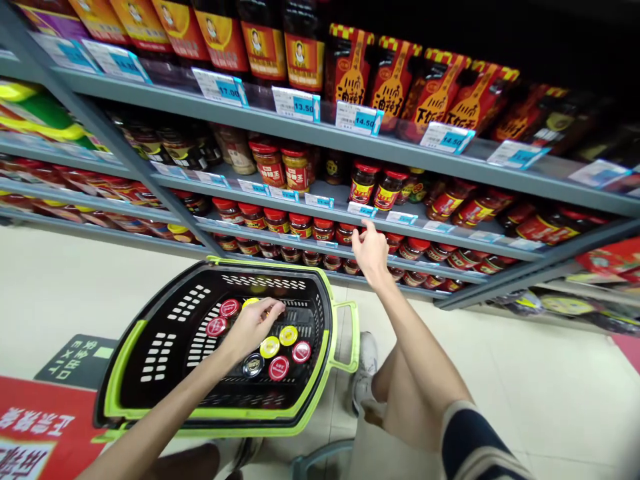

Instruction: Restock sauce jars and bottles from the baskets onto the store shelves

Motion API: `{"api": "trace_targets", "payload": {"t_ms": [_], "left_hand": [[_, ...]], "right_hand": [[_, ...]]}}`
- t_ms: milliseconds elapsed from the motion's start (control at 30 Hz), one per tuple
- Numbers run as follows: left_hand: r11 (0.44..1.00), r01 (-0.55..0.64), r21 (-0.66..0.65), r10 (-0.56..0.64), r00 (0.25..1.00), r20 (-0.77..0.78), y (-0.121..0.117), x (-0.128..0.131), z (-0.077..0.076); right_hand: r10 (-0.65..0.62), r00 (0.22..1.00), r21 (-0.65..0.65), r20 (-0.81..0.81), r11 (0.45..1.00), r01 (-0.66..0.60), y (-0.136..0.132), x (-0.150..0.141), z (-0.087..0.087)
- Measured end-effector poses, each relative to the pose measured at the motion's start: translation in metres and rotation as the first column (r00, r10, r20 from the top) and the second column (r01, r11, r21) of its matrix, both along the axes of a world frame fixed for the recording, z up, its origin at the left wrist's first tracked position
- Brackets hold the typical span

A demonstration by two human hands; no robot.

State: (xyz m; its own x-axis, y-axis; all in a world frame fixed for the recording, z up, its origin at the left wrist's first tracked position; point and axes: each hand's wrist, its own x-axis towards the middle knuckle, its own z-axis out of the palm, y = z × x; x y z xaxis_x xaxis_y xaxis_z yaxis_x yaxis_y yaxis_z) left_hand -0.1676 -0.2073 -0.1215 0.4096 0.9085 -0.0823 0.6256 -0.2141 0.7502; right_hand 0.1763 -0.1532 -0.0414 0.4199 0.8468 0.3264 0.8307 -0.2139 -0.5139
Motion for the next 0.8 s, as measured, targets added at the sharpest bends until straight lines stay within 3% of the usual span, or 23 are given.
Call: {"api": "trace_targets", "payload": {"t_ms": [300,467,600,800], "left_hand": [[0.99,0.126,0.06,-0.114,0.978,-0.175,0.021,-0.014,-0.025],[0.976,0.206,-0.076,-0.219,0.927,-0.305,0.027,-0.018,-0.042],[0.936,0.289,-0.201,-0.344,0.869,-0.355,0.026,-0.019,-0.055],[0.924,0.299,-0.239,-0.373,0.841,-0.392,0.024,-0.024,-0.065]], "right_hand": [[-0.047,0.997,-0.035,-0.069,0.998,0.045,0.004,0.015,-0.001],[-0.045,0.997,-0.048,-0.066,0.998,0.042,0.003,0.018,-0.008],[-0.043,0.997,0.015,-0.06,0.999,0.044,0.001,0.019,-0.007],[-0.07,0.997,0.005,0.019,0.998,0.07,0.001,0.018,-0.005]]}}
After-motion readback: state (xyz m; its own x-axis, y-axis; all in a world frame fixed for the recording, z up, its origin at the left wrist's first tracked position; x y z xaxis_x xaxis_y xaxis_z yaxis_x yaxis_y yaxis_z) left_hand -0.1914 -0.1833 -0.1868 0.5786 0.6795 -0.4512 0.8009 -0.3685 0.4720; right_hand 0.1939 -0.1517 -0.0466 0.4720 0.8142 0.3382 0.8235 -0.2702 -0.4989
